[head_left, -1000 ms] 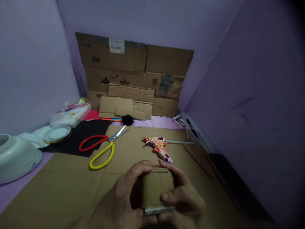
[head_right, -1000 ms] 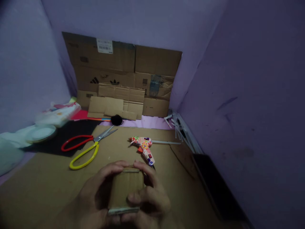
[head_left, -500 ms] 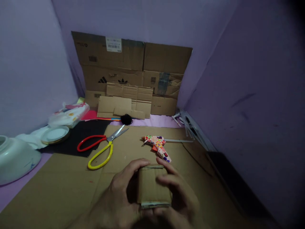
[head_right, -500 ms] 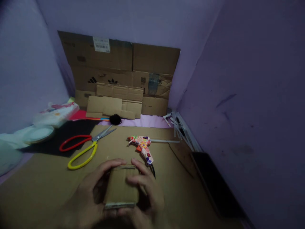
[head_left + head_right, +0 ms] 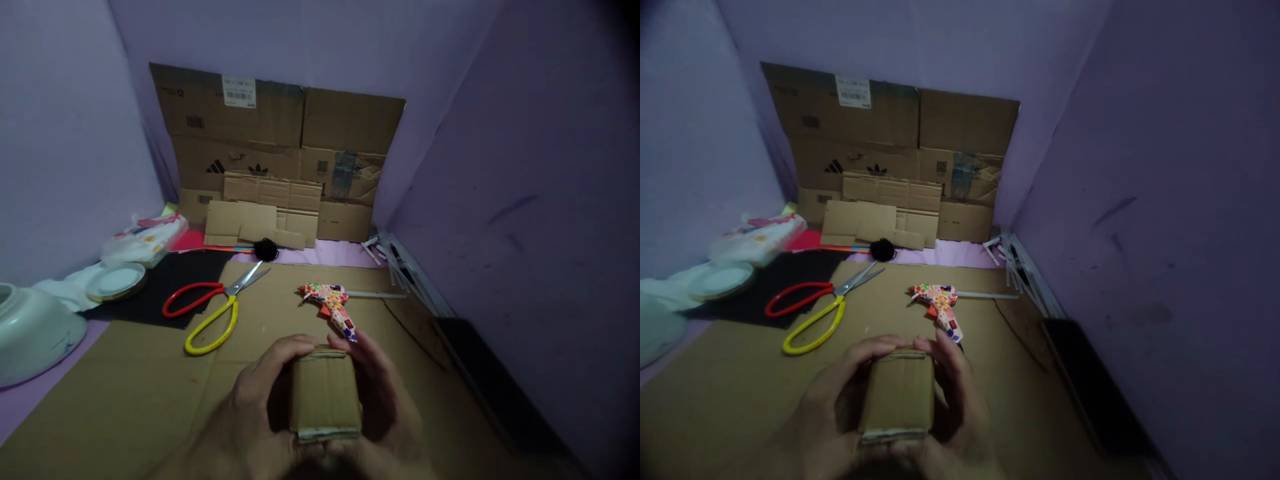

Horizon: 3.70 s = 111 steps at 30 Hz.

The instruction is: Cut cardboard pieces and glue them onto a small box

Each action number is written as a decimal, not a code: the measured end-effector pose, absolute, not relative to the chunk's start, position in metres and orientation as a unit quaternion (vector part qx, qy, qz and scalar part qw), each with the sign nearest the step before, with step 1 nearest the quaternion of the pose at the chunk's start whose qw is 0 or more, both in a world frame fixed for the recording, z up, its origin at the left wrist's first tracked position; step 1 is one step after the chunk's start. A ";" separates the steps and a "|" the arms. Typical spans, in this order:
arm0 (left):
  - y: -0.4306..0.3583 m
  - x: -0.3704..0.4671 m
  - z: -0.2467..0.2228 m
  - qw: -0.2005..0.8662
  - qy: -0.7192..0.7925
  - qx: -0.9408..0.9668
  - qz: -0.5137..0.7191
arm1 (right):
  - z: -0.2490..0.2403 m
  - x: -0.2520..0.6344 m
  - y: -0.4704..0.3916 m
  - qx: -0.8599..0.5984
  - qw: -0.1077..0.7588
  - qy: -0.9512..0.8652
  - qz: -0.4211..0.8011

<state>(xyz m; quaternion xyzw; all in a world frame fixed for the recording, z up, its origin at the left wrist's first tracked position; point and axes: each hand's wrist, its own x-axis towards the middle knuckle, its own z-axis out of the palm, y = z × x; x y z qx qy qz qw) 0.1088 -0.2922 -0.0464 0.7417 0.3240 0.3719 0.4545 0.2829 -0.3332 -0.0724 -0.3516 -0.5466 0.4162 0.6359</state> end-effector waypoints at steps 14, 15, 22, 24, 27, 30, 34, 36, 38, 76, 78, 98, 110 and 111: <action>-0.293 0.114 -0.039 0.556 0.354 0.665 0.351 | -0.067 0.284 -0.331 -0.358 0.639 -0.551 0.399; -0.293 0.114 -0.038 0.565 0.356 0.661 0.344 | -0.067 0.284 -0.332 -0.357 0.640 -0.559 0.388; -0.289 0.111 -0.038 0.613 0.306 0.648 0.332 | -0.064 0.286 -0.333 -0.376 0.612 -0.582 0.381; -0.289 0.112 -0.036 0.629 0.292 0.641 0.328 | -0.061 0.286 -0.331 -0.391 0.599 -0.584 0.383; -0.288 0.113 -0.030 0.644 0.276 0.628 0.338 | -0.055 0.286 -0.329 -0.396 0.585 -0.584 0.400; -0.286 0.113 -0.027 0.647 0.270 0.635 0.325 | -0.052 0.286 -0.327 -0.399 0.581 -0.575 0.415; -0.284 0.112 -0.028 0.644 0.266 0.642 0.320 | -0.052 0.287 -0.327 -0.411 0.585 -0.575 0.398; -0.284 0.113 -0.029 0.646 0.260 0.639 0.326 | -0.052 0.288 -0.327 -0.412 0.583 -0.576 0.399; -0.285 0.112 -0.028 0.644 0.256 0.643 0.324 | -0.052 0.288 -0.327 -0.413 0.580 -0.576 0.402; -0.272 0.116 -0.046 0.664 0.384 0.501 0.401 | -0.040 0.295 -0.309 -0.326 0.607 -0.241 0.684; -0.271 0.116 -0.046 0.663 0.384 0.496 0.408 | -0.038 0.294 -0.309 -0.313 0.602 -0.213 0.703; -0.288 0.117 -0.040 0.509 0.352 0.715 0.324 | -0.060 0.292 -0.313 -0.426 0.571 -0.487 0.506; -0.298 0.116 -0.035 0.418 0.360 0.800 0.235 | -0.053 0.291 -0.317 -0.507 0.476 -0.556 0.456; -0.298 0.117 -0.035 0.417 0.358 0.801 0.238 | -0.054 0.291 -0.317 -0.509 0.475 -0.558 0.452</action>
